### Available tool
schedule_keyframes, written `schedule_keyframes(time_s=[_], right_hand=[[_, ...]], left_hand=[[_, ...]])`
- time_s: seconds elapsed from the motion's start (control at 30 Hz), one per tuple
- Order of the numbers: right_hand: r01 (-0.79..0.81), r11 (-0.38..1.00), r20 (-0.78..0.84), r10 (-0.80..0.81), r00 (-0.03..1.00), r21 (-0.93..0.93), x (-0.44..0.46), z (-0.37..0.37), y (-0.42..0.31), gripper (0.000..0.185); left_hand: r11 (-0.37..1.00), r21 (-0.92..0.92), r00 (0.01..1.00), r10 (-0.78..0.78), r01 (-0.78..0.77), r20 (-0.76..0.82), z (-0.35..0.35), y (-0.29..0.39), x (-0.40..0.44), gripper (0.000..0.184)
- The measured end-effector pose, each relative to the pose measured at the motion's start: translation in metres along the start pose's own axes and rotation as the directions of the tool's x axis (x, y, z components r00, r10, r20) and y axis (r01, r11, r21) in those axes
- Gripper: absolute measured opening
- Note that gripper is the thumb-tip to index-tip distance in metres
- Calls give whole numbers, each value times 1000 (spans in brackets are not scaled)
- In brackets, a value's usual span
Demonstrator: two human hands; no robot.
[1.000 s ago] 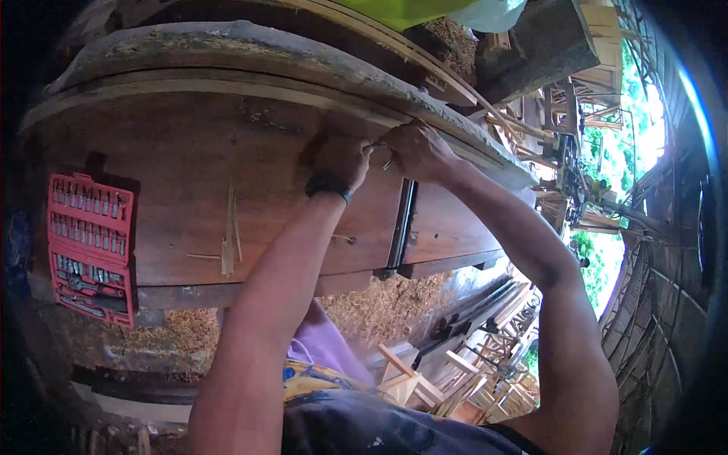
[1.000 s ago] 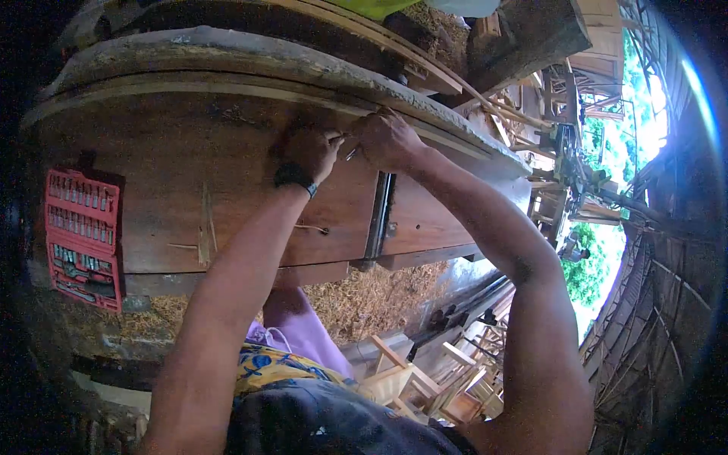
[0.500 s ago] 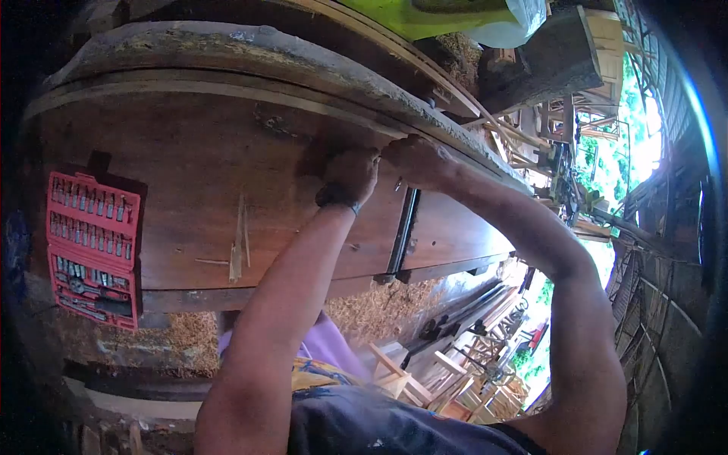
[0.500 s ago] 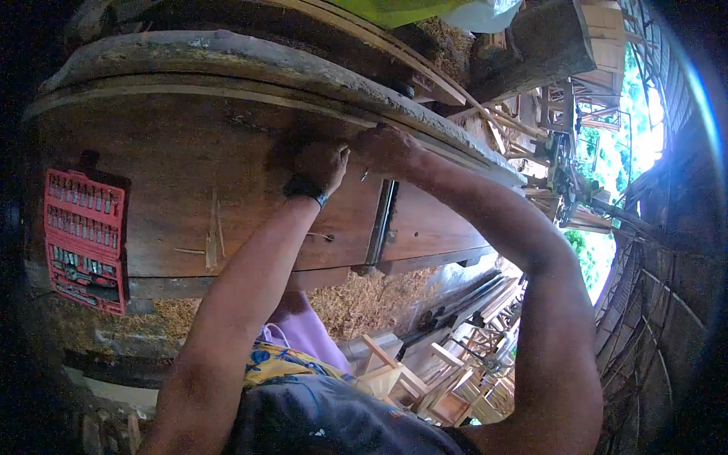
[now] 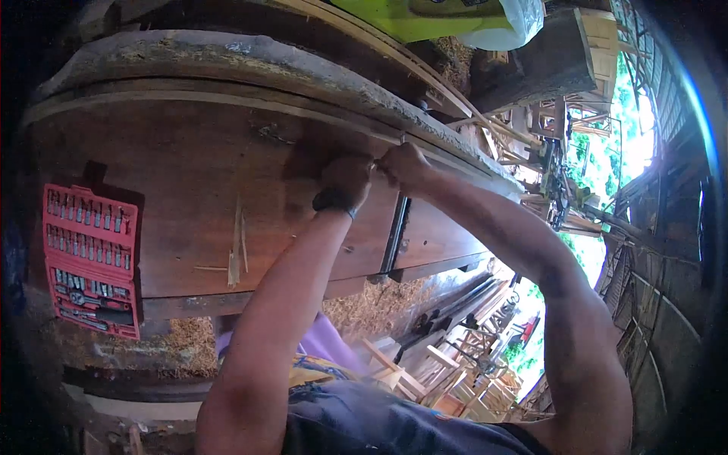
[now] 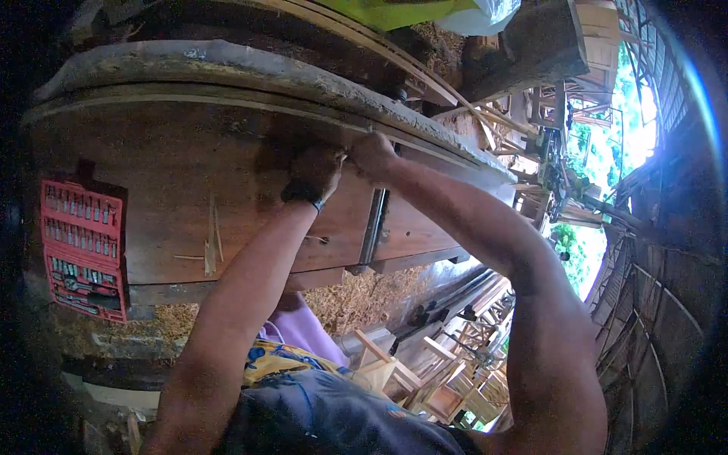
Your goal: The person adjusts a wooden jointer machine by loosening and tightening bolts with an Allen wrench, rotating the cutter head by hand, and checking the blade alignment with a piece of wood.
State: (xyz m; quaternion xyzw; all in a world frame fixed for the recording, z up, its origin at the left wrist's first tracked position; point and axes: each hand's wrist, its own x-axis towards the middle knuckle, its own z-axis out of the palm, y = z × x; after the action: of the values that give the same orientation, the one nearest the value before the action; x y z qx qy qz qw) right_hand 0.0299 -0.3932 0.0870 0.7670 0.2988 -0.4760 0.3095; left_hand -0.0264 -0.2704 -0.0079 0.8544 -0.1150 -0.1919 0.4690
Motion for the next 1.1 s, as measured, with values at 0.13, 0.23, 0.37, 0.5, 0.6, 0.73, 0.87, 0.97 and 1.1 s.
schedule_keyframes(time_s=[0.13,0.23,0.37,0.5,0.6,0.73,0.87,0.97,1.1], right_hand=[[-103,940,-115,148,982,326,35,53,12,23],[-121,914,-224,221,949,387,14,42,6,29],[-135,802,-358,402,843,582,-32,8,-6,30],[-19,881,-440,255,861,472,-47,-2,-4,26],[17,953,-448,127,885,304,-42,-9,-6,27],[10,993,-435,41,900,115,-40,-11,-9,34],[38,994,-456,11,890,98,-37,-5,-4,33],[55,998,-464,-36,885,28,-32,-2,-1,30],[48,995,-359,-77,930,-87,-30,-12,-1,22]], left_hand=[[1000,-21,1000,-3,2,-6,-1,4,0,27],[999,6,998,44,-43,-46,5,0,2,28],[1000,6,998,11,-11,-67,10,-2,2,26],[998,-47,999,-44,43,-23,10,1,3,30],[998,-62,999,-29,27,-33,-1,3,-2,30],[999,-51,999,-1,-1,-52,3,0,0,29],[997,-33,987,66,-72,-143,6,-1,0,25],[997,-73,994,-15,7,-106,3,1,-2,29],[999,-9,994,37,-39,-105,5,-1,0,27]])
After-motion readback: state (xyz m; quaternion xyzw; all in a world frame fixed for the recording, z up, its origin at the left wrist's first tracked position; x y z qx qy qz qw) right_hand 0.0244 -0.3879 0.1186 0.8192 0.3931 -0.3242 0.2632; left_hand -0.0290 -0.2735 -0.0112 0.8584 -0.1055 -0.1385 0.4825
